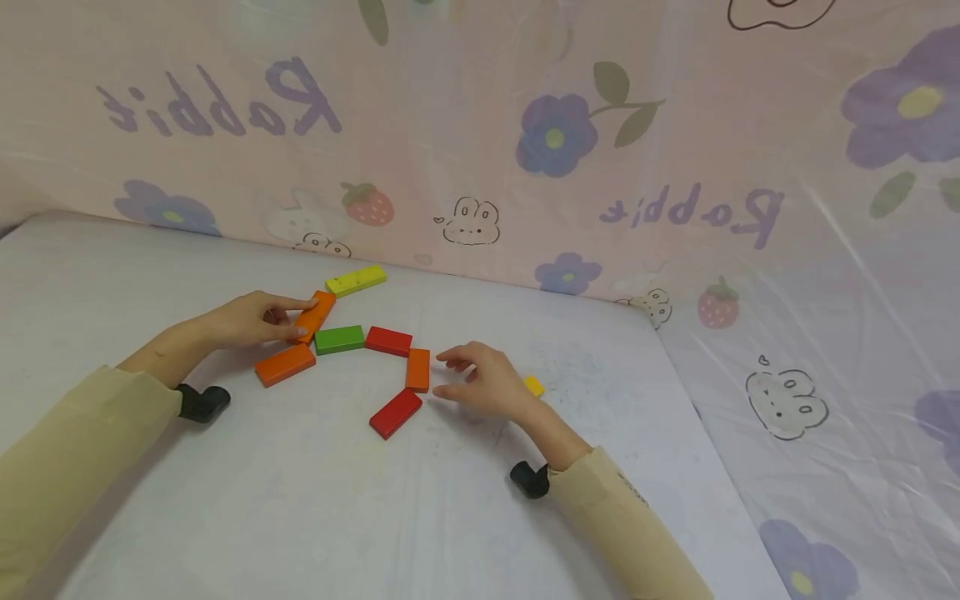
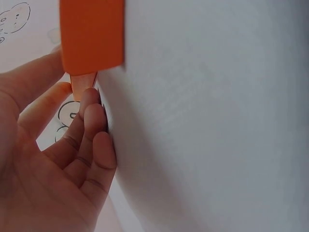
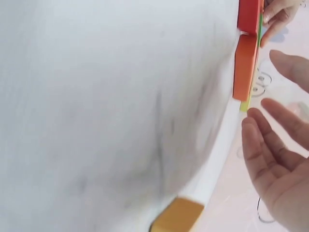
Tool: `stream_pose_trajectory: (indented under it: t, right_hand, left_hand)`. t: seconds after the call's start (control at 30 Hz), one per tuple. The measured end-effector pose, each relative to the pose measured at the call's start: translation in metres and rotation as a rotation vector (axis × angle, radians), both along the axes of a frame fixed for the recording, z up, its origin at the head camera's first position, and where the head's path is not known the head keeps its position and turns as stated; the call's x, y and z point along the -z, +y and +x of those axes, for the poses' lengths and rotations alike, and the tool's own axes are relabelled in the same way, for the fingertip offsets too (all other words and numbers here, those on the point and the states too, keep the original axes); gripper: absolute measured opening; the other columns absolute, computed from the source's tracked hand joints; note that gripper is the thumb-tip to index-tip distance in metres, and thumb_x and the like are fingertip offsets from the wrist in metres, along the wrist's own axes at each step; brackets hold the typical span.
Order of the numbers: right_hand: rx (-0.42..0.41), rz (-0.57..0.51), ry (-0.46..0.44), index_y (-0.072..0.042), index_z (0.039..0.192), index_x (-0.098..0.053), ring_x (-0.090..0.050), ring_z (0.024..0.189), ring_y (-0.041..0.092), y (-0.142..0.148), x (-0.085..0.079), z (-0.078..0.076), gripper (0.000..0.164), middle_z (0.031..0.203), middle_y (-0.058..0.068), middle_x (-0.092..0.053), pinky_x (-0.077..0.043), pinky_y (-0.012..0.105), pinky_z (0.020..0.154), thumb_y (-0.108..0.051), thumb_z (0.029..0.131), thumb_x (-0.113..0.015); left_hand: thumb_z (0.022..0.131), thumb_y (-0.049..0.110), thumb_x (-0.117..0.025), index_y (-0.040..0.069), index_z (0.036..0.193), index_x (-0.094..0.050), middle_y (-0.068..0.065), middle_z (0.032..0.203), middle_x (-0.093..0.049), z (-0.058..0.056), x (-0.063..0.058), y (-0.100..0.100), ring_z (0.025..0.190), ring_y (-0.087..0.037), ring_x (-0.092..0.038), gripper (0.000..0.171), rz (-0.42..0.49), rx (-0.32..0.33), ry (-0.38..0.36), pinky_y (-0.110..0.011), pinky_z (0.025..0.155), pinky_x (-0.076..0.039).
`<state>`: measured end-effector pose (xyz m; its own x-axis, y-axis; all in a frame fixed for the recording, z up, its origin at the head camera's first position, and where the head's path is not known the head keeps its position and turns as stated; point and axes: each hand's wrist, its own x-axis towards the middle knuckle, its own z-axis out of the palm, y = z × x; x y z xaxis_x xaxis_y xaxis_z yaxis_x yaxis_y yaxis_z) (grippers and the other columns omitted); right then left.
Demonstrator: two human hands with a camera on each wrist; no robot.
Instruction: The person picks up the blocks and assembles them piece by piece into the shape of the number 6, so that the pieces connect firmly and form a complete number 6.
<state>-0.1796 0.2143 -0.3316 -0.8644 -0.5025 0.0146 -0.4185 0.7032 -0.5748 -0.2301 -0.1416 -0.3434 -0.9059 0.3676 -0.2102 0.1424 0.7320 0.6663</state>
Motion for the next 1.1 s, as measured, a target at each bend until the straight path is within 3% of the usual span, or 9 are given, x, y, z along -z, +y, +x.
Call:
stream_pose_trajectory:
  t: [0.43, 0.6, 0.87, 1.1]
  right_hand:
    - [-0.075, -0.042, 0.007, -0.007, 0.122, -0.064, -0.058, 0.109, 0.028, 0.044, -0.002, -0.001, 0.044, 0.118, 0.009, -0.064, -0.048, 0.039, 0.091, -0.019, 0.081, -0.077]
    - [-0.08, -0.053, -0.028, -0.008, 0.122, -0.063, -0.055, 0.115, 0.029, 0.061, -0.003, -0.001, 0.043, 0.121, 0.007, -0.063, -0.044, 0.047, 0.096, -0.019, 0.082, -0.076]
    - [-0.072, 0.0, -0.071, -0.01, 0.121, -0.064, -0.052, 0.117, 0.026, 0.08, -0.001, 0.002, 0.041, 0.124, 0.002, -0.062, -0.037, 0.051, 0.102, -0.02, 0.083, -0.076]
    - [-0.087, 0.033, -0.075, -0.008, 0.121, -0.064, -0.051, 0.119, 0.026, 0.092, 0.0, 0.004, 0.04, 0.125, 0.005, -0.061, -0.037, 0.053, 0.103, -0.016, 0.083, -0.075]
  left_hand:
    - [0.093, 0.032, -0.063, 0.005, 0.144, -0.039, -0.017, 0.097, -0.052, -0.001, 0.0, 0.0, 0.089, -0.028, -0.046, 0.063, 0.0, 0.007, -0.007, -0.031, 0.07, -0.037]
    - [0.09, 0.039, -0.065, 0.008, 0.144, -0.041, -0.016, 0.097, -0.053, -0.003, 0.004, -0.003, 0.088, -0.028, -0.046, 0.067, 0.018, 0.01, 0.003, -0.032, 0.071, -0.037]
    - [0.093, 0.033, -0.063, 0.005, 0.144, -0.041, -0.018, 0.1, -0.053, 0.0, 0.0, -0.002, 0.09, -0.029, -0.046, 0.062, 0.01, 0.013, -0.003, -0.032, 0.071, -0.038]
    - [0.094, 0.029, -0.062, 0.004, 0.144, -0.041, -0.018, 0.099, -0.053, 0.0, -0.001, 0.0, 0.089, -0.028, -0.046, 0.06, -0.005, 0.01, 0.001, -0.031, 0.07, -0.037]
